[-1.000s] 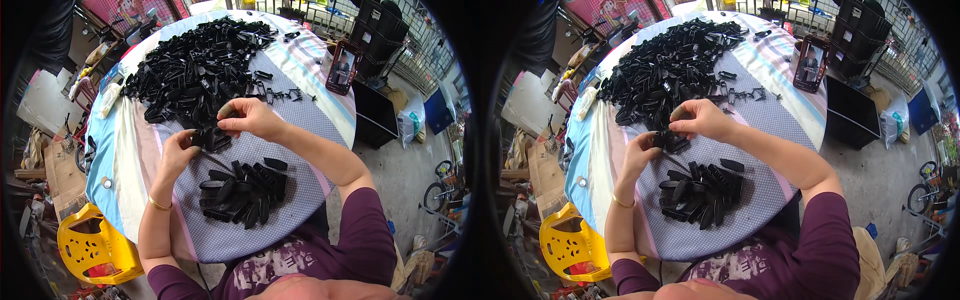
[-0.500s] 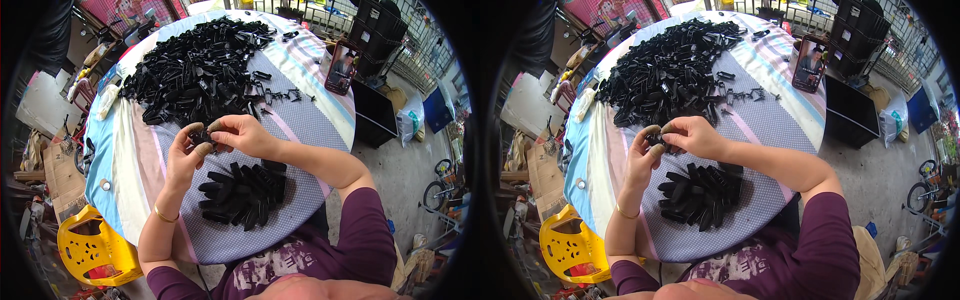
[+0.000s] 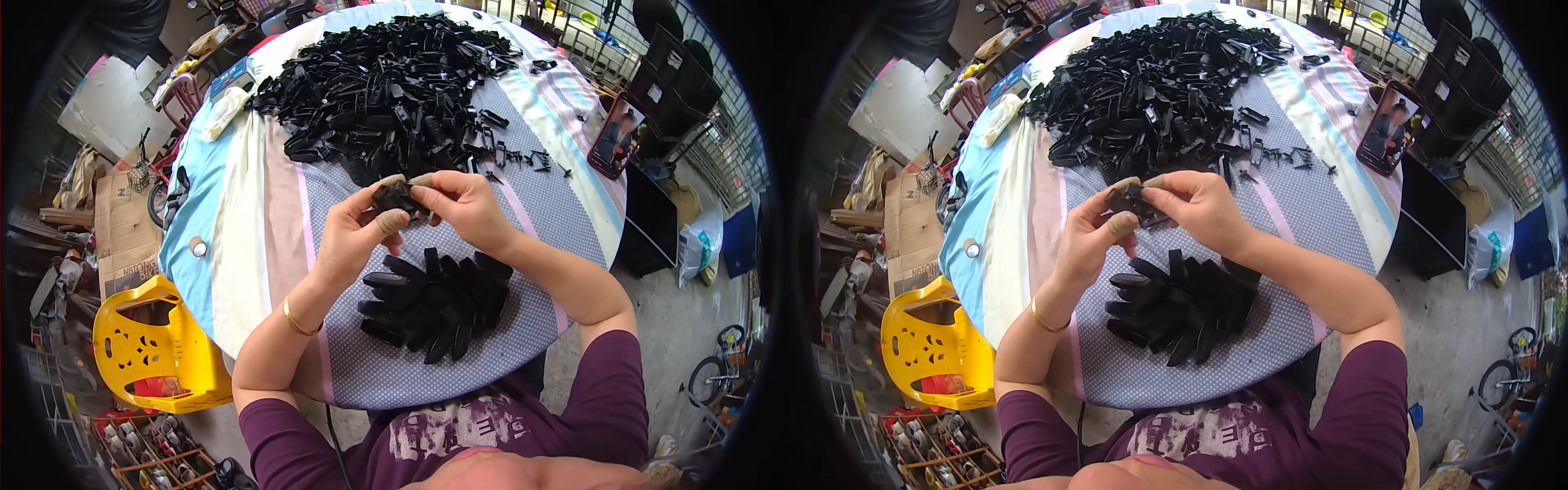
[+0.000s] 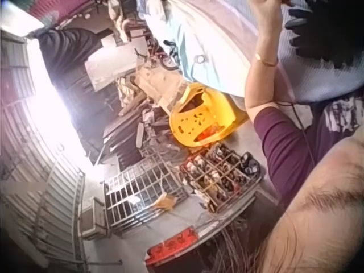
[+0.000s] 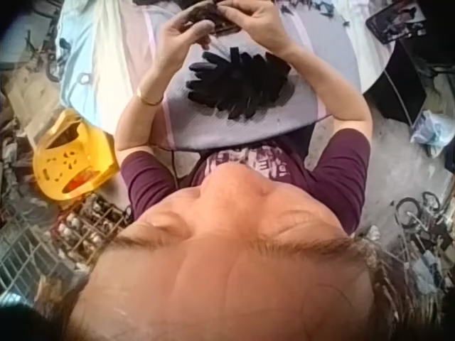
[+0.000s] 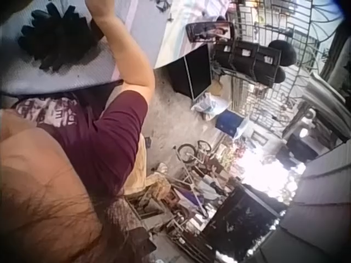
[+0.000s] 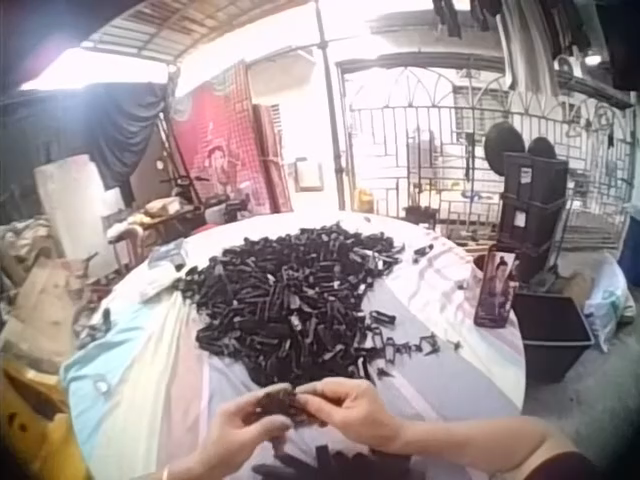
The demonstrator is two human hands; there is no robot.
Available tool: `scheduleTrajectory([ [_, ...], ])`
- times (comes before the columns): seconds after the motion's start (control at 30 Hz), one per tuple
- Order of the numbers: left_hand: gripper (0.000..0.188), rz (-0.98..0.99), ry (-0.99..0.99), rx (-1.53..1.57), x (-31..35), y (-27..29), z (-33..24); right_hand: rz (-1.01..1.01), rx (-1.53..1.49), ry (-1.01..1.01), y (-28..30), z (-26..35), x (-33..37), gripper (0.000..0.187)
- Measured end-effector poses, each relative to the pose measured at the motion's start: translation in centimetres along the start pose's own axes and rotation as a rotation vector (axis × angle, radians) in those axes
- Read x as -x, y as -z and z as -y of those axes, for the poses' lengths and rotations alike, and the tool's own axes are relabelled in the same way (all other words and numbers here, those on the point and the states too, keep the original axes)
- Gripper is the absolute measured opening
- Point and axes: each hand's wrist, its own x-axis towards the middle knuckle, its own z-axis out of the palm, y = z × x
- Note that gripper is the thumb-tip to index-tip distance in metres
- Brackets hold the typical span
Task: Manually assembling small black plastic components by hand at a table.
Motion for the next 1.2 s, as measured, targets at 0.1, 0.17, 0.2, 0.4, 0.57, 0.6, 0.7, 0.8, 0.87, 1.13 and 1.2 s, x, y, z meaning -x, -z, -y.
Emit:
scheduleTrajectory([
  [0.1,0.039,-0.128,0.003,-0.202,0.0,-0.5,-0.3,0.056,-0.055,-0.089,0.3,0.3,-0.2,0.018],
  [0.17,0.041,-0.144,-0.19,-0.334,0.0,-0.6,0.1,0.069,-0.042,-0.091,0.0,0.4,-0.1,0.018],
  [0.2,0.041,-0.144,-0.189,-0.333,0.0,-0.7,0.3,0.08,-0.028,-0.093,-0.2,0.4,0.0,0.018],
  [0.4,0.04,-0.176,-0.197,-0.353,-0.1,-1.3,0.6,0.013,0.268,0.127,-0.2,-0.6,0.3,0.014],
  [0.57,0.031,-0.149,-0.229,-0.155,-0.1,-1.1,1.1,-0.012,0.365,0.194,-0.4,-0.4,0.4,0.026],
  [0.6,0.031,-0.148,-0.228,-0.156,-0.2,-0.9,1.1,0.0,0.321,0.105,-0.4,-0.4,0.3,0.032],
  [0.7,0.028,-0.115,-0.139,0.036,-0.3,-0.2,0.9,0.235,0.317,0.067,0.3,-0.3,-0.2,0.042],
  [0.8,0.026,-0.07,-0.155,-0.006,-0.2,0.2,0.7,0.249,0.358,0.096,0.2,0.2,0.0,0.034],
  [0.87,0.024,-0.026,-0.256,-0.224,0.0,0.0,-0.1,0.25,0.439,0.134,0.1,0.2,0.3,0.03],
  [1.13,0.022,-0.026,-0.306,-0.272,-0.1,-0.6,-0.5,0.047,0.609,0.577,-0.5,-0.3,0.7,0.023],
  [1.2,0.022,-0.031,-0.328,-0.274,-0.3,-0.4,-0.3,0.037,0.63,0.576,-0.4,-0.6,0.6,0.023],
])
